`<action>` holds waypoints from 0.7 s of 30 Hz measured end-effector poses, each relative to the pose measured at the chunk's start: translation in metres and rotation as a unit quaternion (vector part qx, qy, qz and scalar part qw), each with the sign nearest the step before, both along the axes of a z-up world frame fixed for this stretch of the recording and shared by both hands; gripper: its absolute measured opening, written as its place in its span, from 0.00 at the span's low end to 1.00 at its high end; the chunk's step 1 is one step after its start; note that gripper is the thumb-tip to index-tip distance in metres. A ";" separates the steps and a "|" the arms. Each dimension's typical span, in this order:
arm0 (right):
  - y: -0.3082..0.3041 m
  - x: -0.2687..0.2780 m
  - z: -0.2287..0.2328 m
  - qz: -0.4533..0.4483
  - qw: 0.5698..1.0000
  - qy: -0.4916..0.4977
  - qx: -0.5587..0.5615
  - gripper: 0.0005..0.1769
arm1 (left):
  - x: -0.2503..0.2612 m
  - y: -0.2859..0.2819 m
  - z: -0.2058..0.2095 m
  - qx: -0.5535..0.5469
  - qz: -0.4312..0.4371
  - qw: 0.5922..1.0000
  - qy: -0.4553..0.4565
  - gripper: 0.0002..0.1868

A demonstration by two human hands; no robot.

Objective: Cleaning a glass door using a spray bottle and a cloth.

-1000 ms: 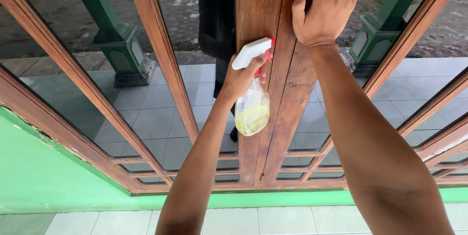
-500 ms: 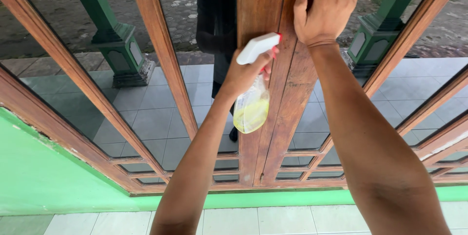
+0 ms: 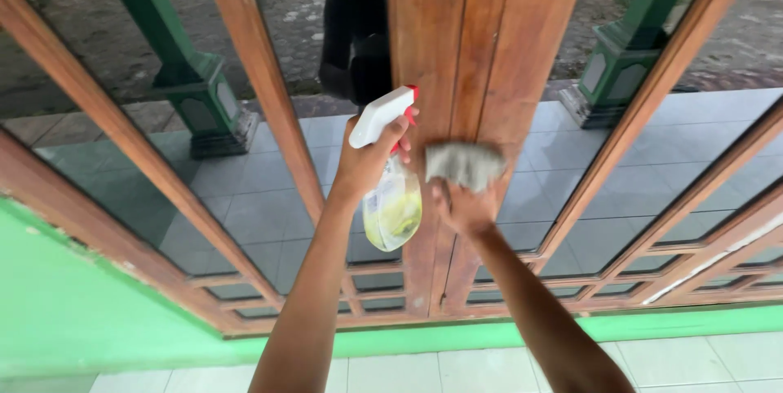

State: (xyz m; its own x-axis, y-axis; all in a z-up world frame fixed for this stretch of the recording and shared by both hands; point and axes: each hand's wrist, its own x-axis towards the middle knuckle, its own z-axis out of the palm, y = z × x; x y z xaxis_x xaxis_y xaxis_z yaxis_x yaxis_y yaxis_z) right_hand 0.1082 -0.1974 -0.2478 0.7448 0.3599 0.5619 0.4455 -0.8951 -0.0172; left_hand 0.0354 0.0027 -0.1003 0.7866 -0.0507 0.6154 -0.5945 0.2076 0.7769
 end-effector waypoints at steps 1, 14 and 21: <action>0.005 0.004 0.022 0.079 0.989 -0.100 0.068 0.26 | -0.002 0.004 0.001 0.009 0.010 1.000 0.005 0.17; 0.033 -0.021 0.036 0.074 0.997 -0.007 -0.007 0.32 | -0.039 0.022 0.000 0.021 0.060 0.998 -0.015 0.15; 0.063 -0.055 0.193 0.054 0.977 -0.180 0.104 0.30 | -0.055 0.019 0.029 0.025 0.053 0.997 -0.045 0.16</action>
